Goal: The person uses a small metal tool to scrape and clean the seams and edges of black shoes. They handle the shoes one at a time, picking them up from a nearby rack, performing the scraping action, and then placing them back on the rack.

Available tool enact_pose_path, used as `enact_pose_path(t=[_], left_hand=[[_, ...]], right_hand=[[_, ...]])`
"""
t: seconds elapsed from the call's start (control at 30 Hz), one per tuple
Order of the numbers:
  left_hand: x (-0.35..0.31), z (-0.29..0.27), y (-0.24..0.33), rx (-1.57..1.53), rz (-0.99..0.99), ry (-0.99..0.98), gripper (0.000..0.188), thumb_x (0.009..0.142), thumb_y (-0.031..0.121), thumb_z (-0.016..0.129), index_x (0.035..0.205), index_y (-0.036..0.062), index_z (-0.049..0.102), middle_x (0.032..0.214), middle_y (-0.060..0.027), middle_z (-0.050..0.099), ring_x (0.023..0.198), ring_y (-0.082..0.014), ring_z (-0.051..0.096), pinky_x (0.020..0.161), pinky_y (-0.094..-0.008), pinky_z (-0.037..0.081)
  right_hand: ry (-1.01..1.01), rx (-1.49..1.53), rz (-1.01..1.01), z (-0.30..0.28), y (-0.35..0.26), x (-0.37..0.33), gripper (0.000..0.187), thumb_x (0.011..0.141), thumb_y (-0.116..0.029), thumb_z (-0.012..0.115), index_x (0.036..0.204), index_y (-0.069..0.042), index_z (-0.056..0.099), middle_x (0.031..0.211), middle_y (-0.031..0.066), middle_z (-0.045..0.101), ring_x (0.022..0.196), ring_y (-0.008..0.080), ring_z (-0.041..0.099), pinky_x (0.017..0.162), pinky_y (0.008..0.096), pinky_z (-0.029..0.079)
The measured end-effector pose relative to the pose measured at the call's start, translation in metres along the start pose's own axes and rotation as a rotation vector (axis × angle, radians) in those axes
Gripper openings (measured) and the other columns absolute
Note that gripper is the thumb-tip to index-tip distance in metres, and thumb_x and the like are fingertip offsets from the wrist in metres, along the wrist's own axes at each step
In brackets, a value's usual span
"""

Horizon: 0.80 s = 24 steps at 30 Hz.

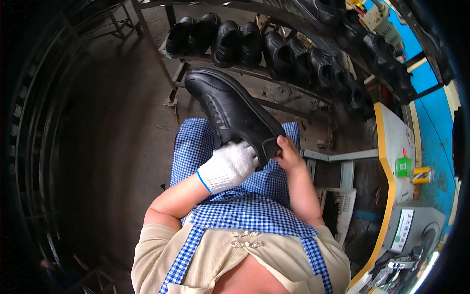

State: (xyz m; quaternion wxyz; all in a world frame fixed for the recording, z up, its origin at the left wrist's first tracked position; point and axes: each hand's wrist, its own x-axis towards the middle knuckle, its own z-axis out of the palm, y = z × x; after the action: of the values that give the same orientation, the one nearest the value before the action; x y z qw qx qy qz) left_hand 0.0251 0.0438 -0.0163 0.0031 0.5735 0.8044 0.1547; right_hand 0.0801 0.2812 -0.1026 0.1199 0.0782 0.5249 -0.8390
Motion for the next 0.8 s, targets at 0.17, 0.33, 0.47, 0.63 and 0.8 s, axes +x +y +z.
enact_pose_path(t=[0.17, 0.33, 0.47, 0.63, 0.8], left_hand=[[-0.022, -0.045, -0.005, -0.563, 0.184, 0.423, 0.031, 0.084, 0.021, 0.076, 0.11, 0.0053, 0.069, 0.103, -0.013, 0.068, 0.092, -0.0263, 0.069, 0.076, -0.0358, 0.057], [-0.022, -0.035, -0.023, -1.078, -0.451, 1.09, 0.068, 0.086, 0.019, 0.076, 0.143, 0.0039, 0.042, 0.138, -0.0154, 0.052, 0.127, -0.0266, 0.051, 0.108, -0.0399, 0.041], [-0.018, -0.032, -0.036, -1.459, -0.603, 1.066, 0.073, 0.083, 0.021, 0.079, 0.143, 0.0029, 0.041, 0.134, -0.013, 0.055, 0.125, -0.024, 0.052, 0.109, -0.0372, 0.041], [-0.025, -0.042, -0.033, -1.196, -0.392, 0.775, 0.073, 0.073, 0.022, 0.086, 0.135, 0.0012, 0.052, 0.126, -0.0138, 0.063, 0.117, -0.0244, 0.06, 0.104, -0.037, 0.046], [-0.017, -0.043, -0.025, -1.176, -0.297, 0.488, 0.069, 0.072, 0.025, 0.087, 0.129, -0.0019, 0.058, 0.115, -0.0148, 0.067, 0.107, -0.0229, 0.065, 0.096, -0.0343, 0.051]], right_hand=[[-0.167, 0.503, -0.189, -0.003, 0.044, 0.012, 0.08, 0.089, -0.055, 0.062, 0.145, 0.0, 0.043, 0.141, 0.0209, 0.054, 0.13, 0.0307, 0.054, 0.109, 0.0428, 0.045], [-0.502, 0.552, -0.231, 0.019, 0.036, 0.011, 0.089, 0.093, -0.059, 0.053, 0.151, 0.004, 0.028, 0.151, 0.0221, 0.04, 0.136, 0.0321, 0.046, 0.115, 0.0424, 0.037], [-0.002, 0.091, 0.013, -0.001, 0.047, 0.001, 0.059, 0.099, -0.047, 0.052, 0.137, -0.001, 0.05, 0.112, 0.0113, 0.064, 0.092, 0.016, 0.061, 0.079, 0.0297, 0.049], [0.201, -0.486, -0.548, 0.022, -0.035, -0.001, 0.004, 0.091, -0.002, 0.068, 0.089, -0.001, 0.071, 0.078, -0.0016, 0.06, 0.066, 0.0067, 0.05, 0.063, 0.0231, 0.041], [-0.156, -1.105, -1.015, 0.094, -0.117, -0.017, 0.024, 0.079, -0.003, 0.077, 0.102, -0.006, 0.074, 0.086, 0.0062, 0.066, 0.068, 0.0146, 0.066, 0.054, 0.0269, 0.051]])
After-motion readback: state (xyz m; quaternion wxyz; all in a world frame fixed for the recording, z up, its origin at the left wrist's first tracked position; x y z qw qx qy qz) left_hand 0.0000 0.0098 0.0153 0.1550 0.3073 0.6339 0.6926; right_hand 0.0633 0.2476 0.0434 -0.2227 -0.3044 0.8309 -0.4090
